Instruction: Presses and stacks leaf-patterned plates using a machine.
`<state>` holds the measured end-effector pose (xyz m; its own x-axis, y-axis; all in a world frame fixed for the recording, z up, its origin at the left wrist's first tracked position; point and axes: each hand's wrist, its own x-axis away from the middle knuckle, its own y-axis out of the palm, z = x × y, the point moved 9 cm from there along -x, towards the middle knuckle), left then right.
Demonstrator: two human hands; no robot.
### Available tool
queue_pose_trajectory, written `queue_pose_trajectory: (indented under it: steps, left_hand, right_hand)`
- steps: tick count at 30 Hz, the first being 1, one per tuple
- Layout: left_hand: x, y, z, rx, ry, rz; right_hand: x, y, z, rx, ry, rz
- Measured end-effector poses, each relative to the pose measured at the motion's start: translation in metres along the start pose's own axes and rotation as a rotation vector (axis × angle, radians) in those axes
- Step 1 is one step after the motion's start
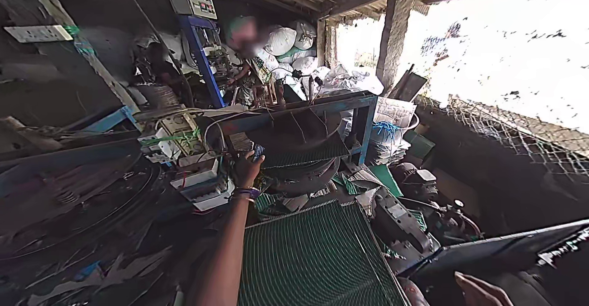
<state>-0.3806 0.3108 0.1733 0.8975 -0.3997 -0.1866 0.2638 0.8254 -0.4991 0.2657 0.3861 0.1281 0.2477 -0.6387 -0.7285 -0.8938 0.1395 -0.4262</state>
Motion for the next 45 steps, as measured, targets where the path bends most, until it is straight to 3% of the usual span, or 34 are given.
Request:
queue_pose_trajectory:
  steps: [5, 10, 20, 25, 28, 29, 30, 31, 33, 36, 45]
  left_hand:
    - [0.015, -0.018, -0.022, 0.080, 0.000, 0.017]
    - [0.019, -0.019, -0.016, 0.062, 0.004, -0.004]
    - [0.024, -0.015, -0.018, 0.112, -0.037, -0.019]
    - [0.079, -0.036, -0.024, 0.230, -0.177, 0.092]
    - [0.164, -0.005, -0.030, 0.165, -0.018, -0.100]
    - [0.198, 0.017, -0.030, 0.102, 0.083, -0.228]
    - [0.231, 0.039, -0.034, 0.001, 0.182, -0.346]
    - [0.256, 0.059, -0.037, -0.137, 0.261, -0.421]
    - [0.296, 0.086, -0.048, -0.378, 0.394, -0.468]
    - [0.310, 0.093, -0.047, -0.555, 0.520, -0.374]
    - [0.310, 0.096, -0.047, -0.571, 0.554, -0.356]
  right_hand:
    - [-0.031, 0.004, 0.038, -0.002, -0.013, 0.076]
    - [-0.066, 0.015, 0.039, 0.072, -0.004, 0.136]
    - [-0.100, 0.050, 0.046, 0.125, 0.076, 0.082]
    - [-0.121, 0.067, 0.063, 0.216, 0.121, 0.019]
    - [-0.140, 0.101, 0.090, 0.349, 0.219, -0.129]
    - [-0.148, 0.112, 0.092, 0.405, 0.281, -0.251]
    - [-0.155, 0.123, 0.089, 0.452, 0.387, -0.487]
    - [-0.162, 0.136, 0.093, 0.464, 0.380, -0.501]
    - [-0.162, 0.163, 0.117, 0.468, 0.238, -0.339]
    - [-0.162, 0.181, 0.129, 0.466, 0.178, -0.272]
    - [-0.163, 0.182, 0.136, 0.447, 0.179, -0.331]
